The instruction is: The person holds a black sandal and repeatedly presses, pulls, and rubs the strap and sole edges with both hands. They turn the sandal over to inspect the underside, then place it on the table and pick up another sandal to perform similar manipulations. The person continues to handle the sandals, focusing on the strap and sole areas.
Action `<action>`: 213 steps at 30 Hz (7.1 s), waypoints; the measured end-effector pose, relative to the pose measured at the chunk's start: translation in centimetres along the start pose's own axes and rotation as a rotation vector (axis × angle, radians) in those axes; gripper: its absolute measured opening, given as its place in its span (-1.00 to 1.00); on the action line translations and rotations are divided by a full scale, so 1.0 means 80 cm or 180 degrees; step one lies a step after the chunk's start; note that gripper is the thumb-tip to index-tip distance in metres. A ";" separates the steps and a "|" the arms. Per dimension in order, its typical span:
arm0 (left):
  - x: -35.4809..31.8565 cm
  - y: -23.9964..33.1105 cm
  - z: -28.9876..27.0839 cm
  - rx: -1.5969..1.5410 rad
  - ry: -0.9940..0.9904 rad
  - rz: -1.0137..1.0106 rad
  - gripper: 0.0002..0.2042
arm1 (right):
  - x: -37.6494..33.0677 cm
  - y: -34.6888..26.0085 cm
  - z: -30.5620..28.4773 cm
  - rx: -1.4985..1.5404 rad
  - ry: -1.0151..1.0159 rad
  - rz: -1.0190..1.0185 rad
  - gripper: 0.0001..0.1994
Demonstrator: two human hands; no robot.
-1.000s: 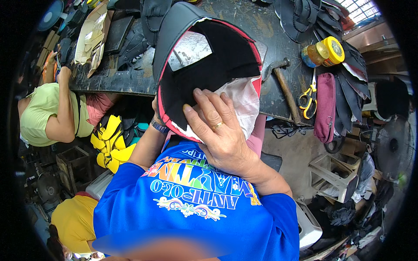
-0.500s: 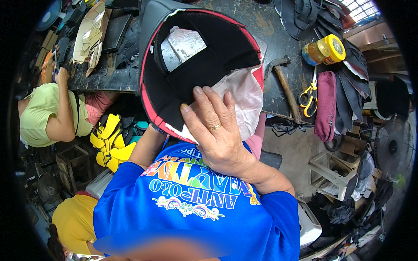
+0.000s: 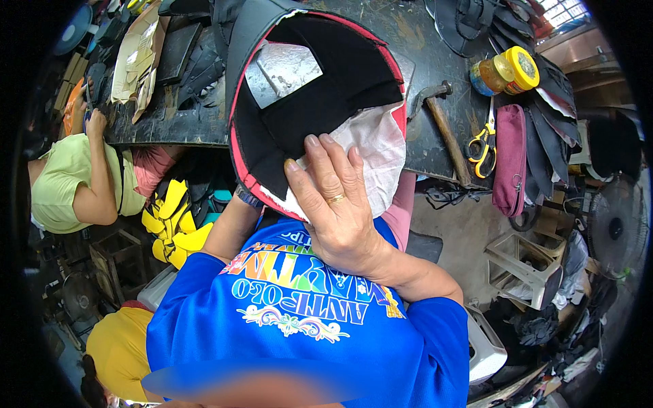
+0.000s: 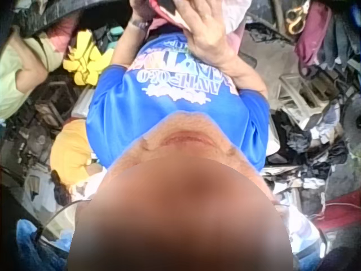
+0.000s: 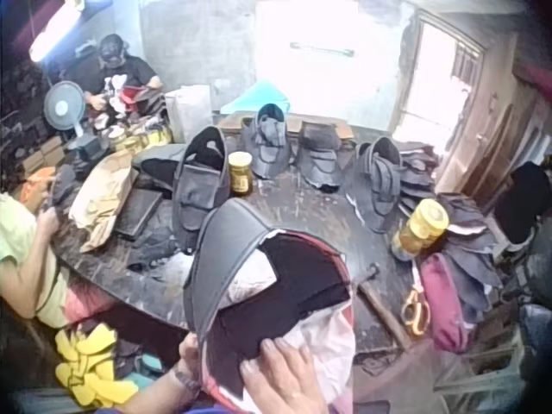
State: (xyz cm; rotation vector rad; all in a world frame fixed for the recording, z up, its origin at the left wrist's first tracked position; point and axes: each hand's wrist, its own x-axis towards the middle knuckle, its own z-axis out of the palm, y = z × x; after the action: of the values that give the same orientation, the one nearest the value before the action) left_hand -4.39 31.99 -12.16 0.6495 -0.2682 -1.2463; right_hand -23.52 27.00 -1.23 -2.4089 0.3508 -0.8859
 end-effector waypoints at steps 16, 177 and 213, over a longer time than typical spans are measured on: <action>-0.004 0.011 0.024 -0.0263 -0.0388 0.0316 -0.37 | -0.003 0.004 0.003 0.0156 0.0120 0.0039 -0.25; 0.018 0.073 0.033 -0.0947 -0.0853 -0.0282 -0.58 | 0.160 0.246 -0.068 -0.2334 0.0059 0.1146 -0.32; 0.058 0.042 0.103 0.1362 -0.1501 0.0410 -0.44 | 0.084 0.096 -0.345 0.0031 -0.0402 0.1460 -0.44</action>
State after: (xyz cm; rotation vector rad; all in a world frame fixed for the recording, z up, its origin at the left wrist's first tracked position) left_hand -4.58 25.71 -4.36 0.6804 -0.9737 -1.2144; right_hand -37.09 6.92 15.36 -2.2240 0.8056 -0.5246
